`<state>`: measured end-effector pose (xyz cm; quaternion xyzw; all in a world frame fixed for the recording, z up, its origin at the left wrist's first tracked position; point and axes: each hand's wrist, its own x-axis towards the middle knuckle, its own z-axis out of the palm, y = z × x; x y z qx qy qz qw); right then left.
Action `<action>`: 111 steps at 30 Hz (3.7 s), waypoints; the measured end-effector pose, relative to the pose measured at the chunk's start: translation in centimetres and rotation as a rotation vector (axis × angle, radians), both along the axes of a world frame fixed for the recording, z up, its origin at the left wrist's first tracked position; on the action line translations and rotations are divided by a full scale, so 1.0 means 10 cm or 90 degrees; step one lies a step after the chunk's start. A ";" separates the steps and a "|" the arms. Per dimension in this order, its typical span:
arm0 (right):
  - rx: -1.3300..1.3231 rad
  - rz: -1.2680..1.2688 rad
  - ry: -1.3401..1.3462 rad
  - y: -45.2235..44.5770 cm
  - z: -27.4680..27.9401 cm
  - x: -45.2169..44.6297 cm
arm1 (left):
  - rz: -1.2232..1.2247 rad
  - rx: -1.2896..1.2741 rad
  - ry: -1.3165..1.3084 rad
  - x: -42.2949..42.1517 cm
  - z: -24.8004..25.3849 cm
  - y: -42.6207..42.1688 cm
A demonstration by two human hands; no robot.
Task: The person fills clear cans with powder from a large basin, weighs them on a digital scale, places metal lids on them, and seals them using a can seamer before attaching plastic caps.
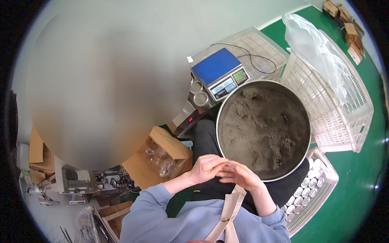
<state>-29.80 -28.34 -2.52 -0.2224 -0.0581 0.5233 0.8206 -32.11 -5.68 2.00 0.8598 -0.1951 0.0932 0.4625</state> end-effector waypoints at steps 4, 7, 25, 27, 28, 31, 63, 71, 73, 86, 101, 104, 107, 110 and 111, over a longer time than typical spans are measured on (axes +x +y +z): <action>-0.027 0.009 -0.029 -0.01 -0.02 0.06 | 0.041 0.017 -0.024 0.08 -0.07 0.18; -0.352 -0.066 -0.228 0.00 -0.05 0.08 | 0.349 -0.091 -0.027 0.37 0.00 0.53; 0.003 -0.320 0.157 0.03 1.22 0.36 | 0.867 -0.107 -0.046 2.01 -0.87 2.83; 0.102 -0.300 0.110 0.04 1.66 0.36 | 0.862 -0.061 -0.022 2.04 -0.83 2.82; 0.132 -0.290 0.108 0.07 1.88 0.33 | 0.903 -0.019 0.029 2.02 -0.76 2.77; 0.190 -0.245 0.026 0.13 2.15 0.17 | 0.884 -0.067 0.018 1.98 -0.72 2.79; -0.635 -0.216 -1.030 -0.56 1.00 0.25 | 0.055 -0.126 0.122 -0.04 -0.35 -0.86; -0.648 -0.234 -0.981 -0.69 0.77 0.01 | -0.014 -0.058 0.163 -0.16 -0.39 -0.94; -0.669 -0.250 -0.965 -0.69 0.70 -0.06 | -0.002 -0.045 0.148 -0.18 -0.38 -0.99; -0.408 -0.184 -0.864 -0.86 0.82 -0.22 | -0.528 -0.441 0.716 -0.23 -0.30 -0.90; -0.828 -0.462 -0.648 -0.65 0.31 -0.63 | -0.088 0.167 0.164 -0.13 -0.26 -1.25; -0.704 -0.353 -0.763 -0.92 0.43 -0.63 | -0.302 -0.059 0.504 0.00 0.01 -1.19; -0.616 -0.411 -0.826 -0.98 0.49 -0.71 | -0.427 -0.194 0.674 -0.06 -0.07 -1.20; -0.874 -0.637 -0.696 -0.74 0.38 -0.75 | -0.226 0.008 0.310 -0.19 -0.04 -1.47; -0.904 -0.633 -0.605 -0.66 0.18 -0.70 | -0.135 0.099 0.225 -0.21 -0.22 -1.55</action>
